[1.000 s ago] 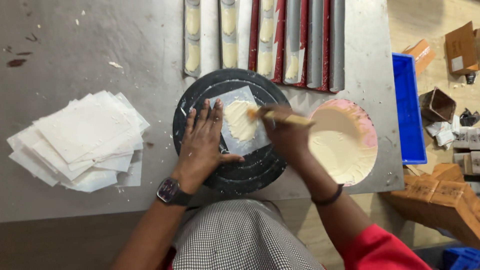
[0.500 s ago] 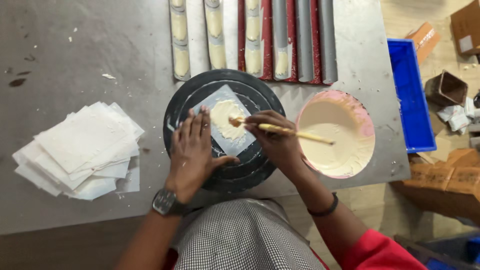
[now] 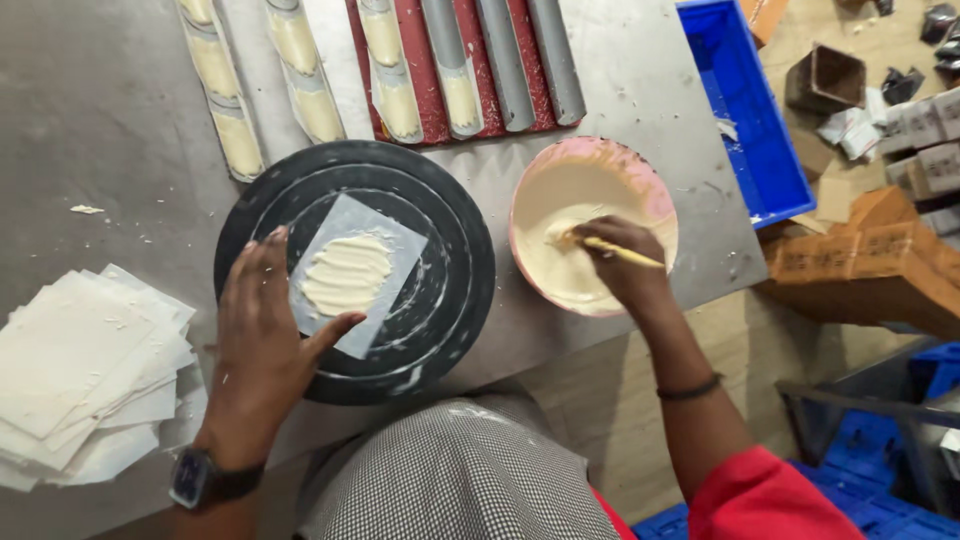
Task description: The person repeatedly picks a square paper sheet, places it on a rotating tray, and uses a brush to apply a beige paste from a bowl onto the sheet. After coating, the person folds the sheet and places it into a red or gray metal mold on the table.
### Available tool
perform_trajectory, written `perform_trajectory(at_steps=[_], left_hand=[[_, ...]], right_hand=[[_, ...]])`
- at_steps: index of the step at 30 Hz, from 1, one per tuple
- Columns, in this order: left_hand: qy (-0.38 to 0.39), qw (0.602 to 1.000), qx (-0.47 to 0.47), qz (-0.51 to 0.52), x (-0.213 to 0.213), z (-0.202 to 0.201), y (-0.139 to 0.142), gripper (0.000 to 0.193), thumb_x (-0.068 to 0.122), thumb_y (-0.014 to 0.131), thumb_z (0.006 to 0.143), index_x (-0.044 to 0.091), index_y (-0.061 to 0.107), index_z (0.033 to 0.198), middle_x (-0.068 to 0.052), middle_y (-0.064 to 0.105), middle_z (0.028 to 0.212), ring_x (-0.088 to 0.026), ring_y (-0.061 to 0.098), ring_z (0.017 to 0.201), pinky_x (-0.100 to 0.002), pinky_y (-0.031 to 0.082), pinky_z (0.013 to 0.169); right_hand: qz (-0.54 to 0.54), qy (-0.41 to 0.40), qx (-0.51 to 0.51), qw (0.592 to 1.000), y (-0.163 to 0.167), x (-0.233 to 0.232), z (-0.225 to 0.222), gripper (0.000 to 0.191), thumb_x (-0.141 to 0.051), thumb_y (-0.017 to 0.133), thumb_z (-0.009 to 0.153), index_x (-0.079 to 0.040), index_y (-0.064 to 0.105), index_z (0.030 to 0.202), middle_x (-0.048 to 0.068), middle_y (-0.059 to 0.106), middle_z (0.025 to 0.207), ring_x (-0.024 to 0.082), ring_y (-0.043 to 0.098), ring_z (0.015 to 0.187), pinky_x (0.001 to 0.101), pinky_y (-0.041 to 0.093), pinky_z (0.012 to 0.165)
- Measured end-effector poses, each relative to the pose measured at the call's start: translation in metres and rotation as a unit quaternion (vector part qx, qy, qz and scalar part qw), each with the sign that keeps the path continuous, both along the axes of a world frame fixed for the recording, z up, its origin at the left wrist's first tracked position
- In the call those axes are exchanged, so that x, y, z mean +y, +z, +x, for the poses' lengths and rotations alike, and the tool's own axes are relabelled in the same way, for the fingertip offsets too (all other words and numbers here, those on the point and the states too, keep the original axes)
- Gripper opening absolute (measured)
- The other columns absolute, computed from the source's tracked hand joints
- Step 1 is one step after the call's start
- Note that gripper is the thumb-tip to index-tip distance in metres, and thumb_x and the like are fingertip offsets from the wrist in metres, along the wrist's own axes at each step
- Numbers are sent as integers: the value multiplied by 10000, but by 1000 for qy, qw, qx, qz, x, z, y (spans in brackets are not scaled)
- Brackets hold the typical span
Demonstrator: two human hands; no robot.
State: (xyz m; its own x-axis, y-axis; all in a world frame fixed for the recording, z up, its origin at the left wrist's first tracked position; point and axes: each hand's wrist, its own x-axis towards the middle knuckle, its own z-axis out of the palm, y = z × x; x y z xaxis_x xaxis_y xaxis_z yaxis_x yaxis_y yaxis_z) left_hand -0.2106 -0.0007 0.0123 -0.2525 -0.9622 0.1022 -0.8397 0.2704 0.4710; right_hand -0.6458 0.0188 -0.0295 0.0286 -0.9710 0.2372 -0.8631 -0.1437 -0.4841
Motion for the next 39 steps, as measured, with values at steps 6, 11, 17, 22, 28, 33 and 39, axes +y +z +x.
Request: perform_trajectory(at_steps=[6,11,17,22,28,33,39], left_hand=[[-56,998,-7,1,-16,-2,-25,1327,710,750,612,-23,225,1586,-238,297,1635,-437,202,1532,-574,162,1231],[-54,998,-40,6,-11,-3,-27,1456,772,769,557,-22,134,1598,-216,218,1669,-418,117,1556,-566,81,1238],[-26,995,-61,77,-5,-10,-20,1537,787,812,472,-8,96,1576,-155,184,1671,-350,73,1549,-530,29,1240],[-24,997,-18,74,-4,-6,-19,1544,772,835,474,-29,105,1573,-160,199,1674,-342,76,1553,-528,33,1240],[-28,998,6,50,-2,0,-17,1519,756,842,496,-46,132,1574,-172,260,1653,-345,93,1557,-533,43,1248],[-25,999,-8,45,-2,-3,-21,1507,750,833,483,-34,147,1572,-162,252,1661,-330,103,1554,-529,48,1244],[-29,998,-21,51,-1,-1,-23,1505,751,828,496,-36,143,1581,-156,230,1666,-328,82,1554,-529,44,1244]], right_hand=[[-34,-118,-515,848,5,23,-49,173,-36,694,1032,-55,705,1203,31,682,953,131,622,815,278,468,675],[64,-78,-681,725,-4,-1,-4,137,-145,638,1058,-61,676,1160,43,726,989,124,635,796,261,495,635],[80,94,-411,903,-1,-28,146,151,-101,720,1020,-12,730,1141,49,745,1010,95,613,802,266,499,688],[-31,203,-122,971,40,-41,234,143,-153,806,921,-61,750,1015,65,767,962,159,688,740,296,544,638],[-50,118,-98,987,63,-51,238,94,-122,795,942,-125,744,1021,54,757,1003,227,763,835,349,593,712],[-163,231,-43,958,50,-43,229,123,-66,775,891,-105,699,979,70,746,1032,294,746,939,392,594,818],[-38,222,8,974,66,-34,232,123,-115,822,857,-113,747,954,64,746,889,265,730,786,368,570,669]])
